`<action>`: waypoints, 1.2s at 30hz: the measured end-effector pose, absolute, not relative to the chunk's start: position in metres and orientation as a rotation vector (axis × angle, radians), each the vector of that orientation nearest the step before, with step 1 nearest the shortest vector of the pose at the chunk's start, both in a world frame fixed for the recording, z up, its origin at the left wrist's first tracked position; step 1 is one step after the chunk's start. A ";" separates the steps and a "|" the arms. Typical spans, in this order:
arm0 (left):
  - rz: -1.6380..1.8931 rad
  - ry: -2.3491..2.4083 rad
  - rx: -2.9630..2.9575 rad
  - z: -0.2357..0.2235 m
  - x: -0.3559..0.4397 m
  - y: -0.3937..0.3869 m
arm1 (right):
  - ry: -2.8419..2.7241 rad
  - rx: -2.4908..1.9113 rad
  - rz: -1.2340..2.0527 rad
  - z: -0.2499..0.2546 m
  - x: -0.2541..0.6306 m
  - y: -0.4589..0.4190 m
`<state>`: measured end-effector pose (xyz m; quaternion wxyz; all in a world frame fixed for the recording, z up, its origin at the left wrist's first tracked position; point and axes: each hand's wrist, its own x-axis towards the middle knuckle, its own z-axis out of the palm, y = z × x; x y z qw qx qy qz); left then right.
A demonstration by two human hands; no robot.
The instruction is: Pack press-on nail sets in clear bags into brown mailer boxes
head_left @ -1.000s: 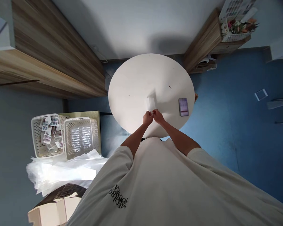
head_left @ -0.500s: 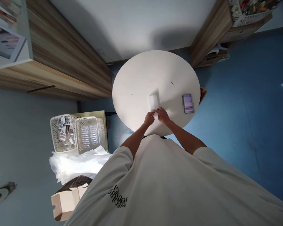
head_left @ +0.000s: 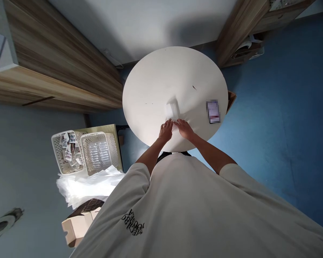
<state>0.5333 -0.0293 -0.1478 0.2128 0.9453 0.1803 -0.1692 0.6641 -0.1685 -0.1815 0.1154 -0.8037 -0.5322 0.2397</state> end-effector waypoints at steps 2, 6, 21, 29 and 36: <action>-0.473 0.490 2.619 -0.150 0.537 -0.026 | -1.547 -2.327 0.726 -0.183 0.666 -0.164; -0.454 0.502 2.596 -0.154 0.543 -0.020 | -1.515 -2.281 0.774 -0.182 0.668 -0.159; -0.586 0.535 2.342 -0.131 0.533 -0.015 | -1.668 -2.254 0.917 -0.141 0.666 -0.159; -0.487 0.903 2.048 -0.144 0.557 -0.004 | -1.472 -2.326 1.131 -0.143 0.697 -0.134; -0.254 0.974 1.999 -0.152 0.544 -0.019 | -1.001 -2.407 1.048 -0.156 0.694 -0.120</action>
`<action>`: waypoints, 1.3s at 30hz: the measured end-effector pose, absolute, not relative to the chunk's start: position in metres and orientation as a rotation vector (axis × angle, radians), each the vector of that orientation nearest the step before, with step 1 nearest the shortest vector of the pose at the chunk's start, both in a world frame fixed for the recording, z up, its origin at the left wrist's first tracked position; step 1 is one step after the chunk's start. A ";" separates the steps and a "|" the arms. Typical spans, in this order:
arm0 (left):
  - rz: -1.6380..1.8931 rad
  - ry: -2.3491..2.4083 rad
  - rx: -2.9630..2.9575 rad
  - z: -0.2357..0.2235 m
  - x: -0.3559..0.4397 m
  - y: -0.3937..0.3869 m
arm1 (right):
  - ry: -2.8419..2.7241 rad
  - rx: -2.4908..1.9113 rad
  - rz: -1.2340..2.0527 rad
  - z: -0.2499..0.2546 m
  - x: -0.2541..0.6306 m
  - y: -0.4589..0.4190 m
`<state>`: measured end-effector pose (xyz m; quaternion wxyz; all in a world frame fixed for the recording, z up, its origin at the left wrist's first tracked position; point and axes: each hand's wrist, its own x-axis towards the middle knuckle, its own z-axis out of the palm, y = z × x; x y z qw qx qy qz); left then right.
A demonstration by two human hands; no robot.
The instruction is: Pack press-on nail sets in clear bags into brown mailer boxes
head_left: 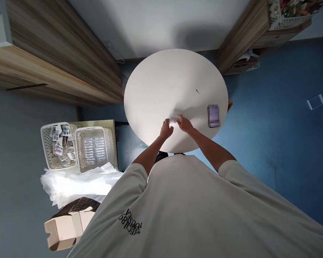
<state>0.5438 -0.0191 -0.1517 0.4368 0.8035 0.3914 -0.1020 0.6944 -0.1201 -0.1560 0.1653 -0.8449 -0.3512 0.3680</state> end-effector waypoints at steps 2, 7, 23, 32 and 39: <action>-0.268 0.943 2.018 -0.150 0.541 -0.021 | -0.909 -2.431 1.004 -0.160 0.690 -0.117; -0.352 0.826 2.144 -0.139 0.540 -0.022 | -0.659 -2.432 0.808 -0.172 0.681 -0.112; -0.404 0.555 2.397 -0.142 0.520 -0.004 | -0.335 -2.535 0.928 -0.166 0.666 -0.080; -0.374 0.715 2.382 -0.137 0.473 0.052 | -0.446 -2.495 0.944 -0.168 0.625 0.000; -0.377 0.886 2.377 -0.139 0.432 0.112 | -0.649 -2.422 0.963 -0.172 0.588 0.080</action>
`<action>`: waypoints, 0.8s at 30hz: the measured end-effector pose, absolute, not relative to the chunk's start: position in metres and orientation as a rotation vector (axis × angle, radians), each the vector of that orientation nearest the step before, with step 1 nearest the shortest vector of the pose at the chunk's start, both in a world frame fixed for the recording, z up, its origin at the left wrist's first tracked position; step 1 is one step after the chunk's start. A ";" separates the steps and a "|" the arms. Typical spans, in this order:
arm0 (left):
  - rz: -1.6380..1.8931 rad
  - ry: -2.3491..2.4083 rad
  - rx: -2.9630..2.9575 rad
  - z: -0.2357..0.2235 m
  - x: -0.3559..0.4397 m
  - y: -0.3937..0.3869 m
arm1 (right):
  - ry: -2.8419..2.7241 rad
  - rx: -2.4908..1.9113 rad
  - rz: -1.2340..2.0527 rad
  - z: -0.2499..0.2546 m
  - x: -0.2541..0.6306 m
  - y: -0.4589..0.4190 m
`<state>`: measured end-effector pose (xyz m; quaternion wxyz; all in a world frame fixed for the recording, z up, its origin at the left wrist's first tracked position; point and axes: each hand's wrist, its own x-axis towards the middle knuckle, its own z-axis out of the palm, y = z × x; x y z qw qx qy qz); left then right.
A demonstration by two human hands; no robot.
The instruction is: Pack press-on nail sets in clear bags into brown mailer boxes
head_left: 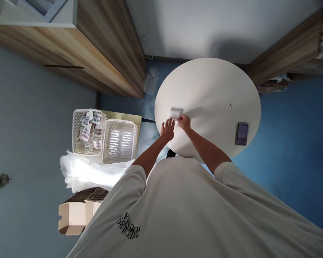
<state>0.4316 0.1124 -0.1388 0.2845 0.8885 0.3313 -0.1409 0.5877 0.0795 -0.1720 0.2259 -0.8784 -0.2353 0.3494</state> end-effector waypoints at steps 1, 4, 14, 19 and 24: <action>-0.376 0.903 2.378 -0.140 0.427 0.120 | -0.658 -2.414 0.960 -0.173 0.583 0.089; -0.371 0.916 2.412 -0.142 0.417 0.140 | -0.683 -2.413 0.924 -0.175 0.572 0.109; -0.501 0.897 2.518 -0.145 0.422 0.149 | -0.776 -2.529 0.847 -0.165 0.565 0.107; -0.523 0.932 2.531 -0.149 0.429 0.145 | -0.931 -2.486 0.832 -0.155 0.566 0.081; -0.426 0.981 2.536 -0.143 0.426 0.132 | -0.955 -2.472 0.839 -0.142 0.579 0.040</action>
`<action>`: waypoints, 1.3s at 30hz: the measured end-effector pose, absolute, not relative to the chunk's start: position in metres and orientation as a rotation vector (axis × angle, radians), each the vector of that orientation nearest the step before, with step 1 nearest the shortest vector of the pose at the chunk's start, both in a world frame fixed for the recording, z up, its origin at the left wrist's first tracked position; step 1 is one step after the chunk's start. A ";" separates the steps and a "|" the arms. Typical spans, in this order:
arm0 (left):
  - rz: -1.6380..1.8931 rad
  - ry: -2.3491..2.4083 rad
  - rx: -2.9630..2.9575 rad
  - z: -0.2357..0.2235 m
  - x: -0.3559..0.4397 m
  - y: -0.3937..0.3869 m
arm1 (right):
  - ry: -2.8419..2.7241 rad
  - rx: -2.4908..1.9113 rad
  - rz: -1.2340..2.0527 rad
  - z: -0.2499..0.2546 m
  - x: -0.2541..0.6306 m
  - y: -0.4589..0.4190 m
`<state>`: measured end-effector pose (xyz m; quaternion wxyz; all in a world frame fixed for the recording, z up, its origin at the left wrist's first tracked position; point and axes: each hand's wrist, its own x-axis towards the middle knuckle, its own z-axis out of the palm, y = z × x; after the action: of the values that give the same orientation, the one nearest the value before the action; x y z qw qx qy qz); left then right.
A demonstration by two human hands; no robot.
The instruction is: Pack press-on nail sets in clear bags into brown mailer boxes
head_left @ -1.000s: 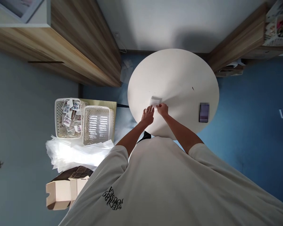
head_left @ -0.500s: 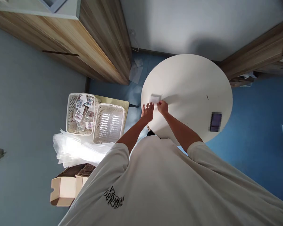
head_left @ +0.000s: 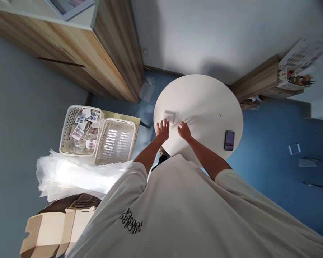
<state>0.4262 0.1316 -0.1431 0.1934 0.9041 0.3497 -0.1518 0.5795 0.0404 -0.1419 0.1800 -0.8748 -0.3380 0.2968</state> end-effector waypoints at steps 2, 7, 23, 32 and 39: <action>-0.365 0.978 2.538 -0.138 0.422 0.121 | -0.983 -2.468 0.852 -0.136 0.585 0.024; -0.286 1.004 2.555 -0.127 0.414 0.081 | -1.093 -2.459 0.842 -0.122 0.591 -0.010; -0.161 1.293 2.525 -0.073 0.339 -0.054 | -1.438 -2.187 0.785 -0.112 0.536 -0.101; -0.128 1.425 2.497 -0.047 0.286 -0.053 | -1.571 -2.064 0.811 -0.088 0.503 -0.081; -0.052 1.482 2.466 -0.019 0.244 -0.020 | -1.688 -2.021 0.805 -0.066 0.453 -0.027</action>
<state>0.2441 -0.0204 -0.0191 0.1316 0.8496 0.5104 -0.0180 0.4531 -0.0272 -0.0663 0.1927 -0.7202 -0.6016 0.2870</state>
